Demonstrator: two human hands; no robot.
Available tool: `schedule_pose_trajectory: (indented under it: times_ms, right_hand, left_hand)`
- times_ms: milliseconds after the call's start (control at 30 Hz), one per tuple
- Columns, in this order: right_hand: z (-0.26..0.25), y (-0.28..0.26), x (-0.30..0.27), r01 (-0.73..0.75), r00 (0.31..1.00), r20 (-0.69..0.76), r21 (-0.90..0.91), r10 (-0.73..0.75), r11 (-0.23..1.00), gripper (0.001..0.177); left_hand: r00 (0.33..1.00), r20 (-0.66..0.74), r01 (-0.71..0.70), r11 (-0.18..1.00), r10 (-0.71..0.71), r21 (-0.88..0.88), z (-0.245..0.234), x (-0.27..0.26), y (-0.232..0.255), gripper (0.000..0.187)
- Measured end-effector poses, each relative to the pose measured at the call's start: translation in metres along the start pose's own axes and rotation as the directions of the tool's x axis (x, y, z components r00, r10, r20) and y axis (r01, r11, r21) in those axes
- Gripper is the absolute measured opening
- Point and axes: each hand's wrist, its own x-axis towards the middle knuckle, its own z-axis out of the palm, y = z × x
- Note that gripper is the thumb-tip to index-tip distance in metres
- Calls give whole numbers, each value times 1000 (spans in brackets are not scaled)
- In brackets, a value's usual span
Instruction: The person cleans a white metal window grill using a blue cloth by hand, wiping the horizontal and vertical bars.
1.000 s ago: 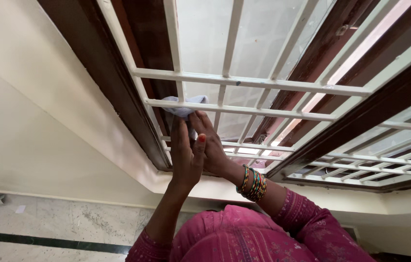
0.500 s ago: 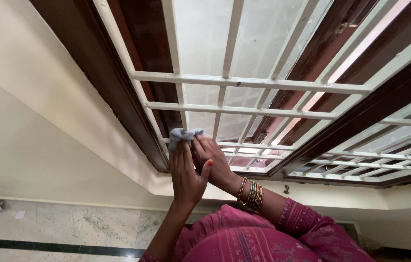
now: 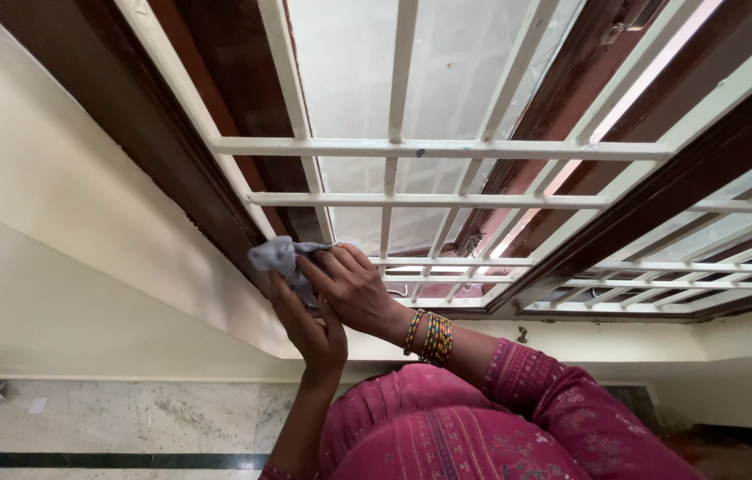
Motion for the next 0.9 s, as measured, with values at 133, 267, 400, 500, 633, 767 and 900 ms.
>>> schedule_pose_trajectory:
  times_ms: [133, 267, 400, 500, 633, 767, 900]
  right_hand:
    - [17, 12, -16, 11, 988, 154, -45, -4, 999, 29]
    - [7, 26, -33, -5, 993, 119, -104, 17, 995, 33]
    - [-18, 29, -47, -31, 995, 92, -137, 43, 990, 36]
    - [-38, 35, -61, -93, 990, 92, -136, 106, 986, 34]
    - [-67, 49, -86, -194, 979, 28, -170, 202, 966, 30]
    - [-98, 65, -115, -324, 944, -28, -254, 328, 911, 27]
    - [-126, 87, -151, -378, 922, -51, -341, 384, 861, 35]
  left_hand:
    - [993, 102, -72, 984, 56, 162, 0, 1, -16, 54]
    - [987, 137, -103, 981, 80, 165, 5, -3, -22, 45]
    - [983, 147, -141, 972, 114, 186, 26, -15, -12, 44]
    - [973, 185, -173, 967, 138, 186, 44, -22, -3, 43]
    - [949, 237, -233, 969, 208, 85, 68, -27, 15, 38]
    - [929, 269, -272, 962, 255, 25, 96, -35, 38, 36]
    - [873, 325, -364, 929, 363, -61, 129, -43, 55, 34]
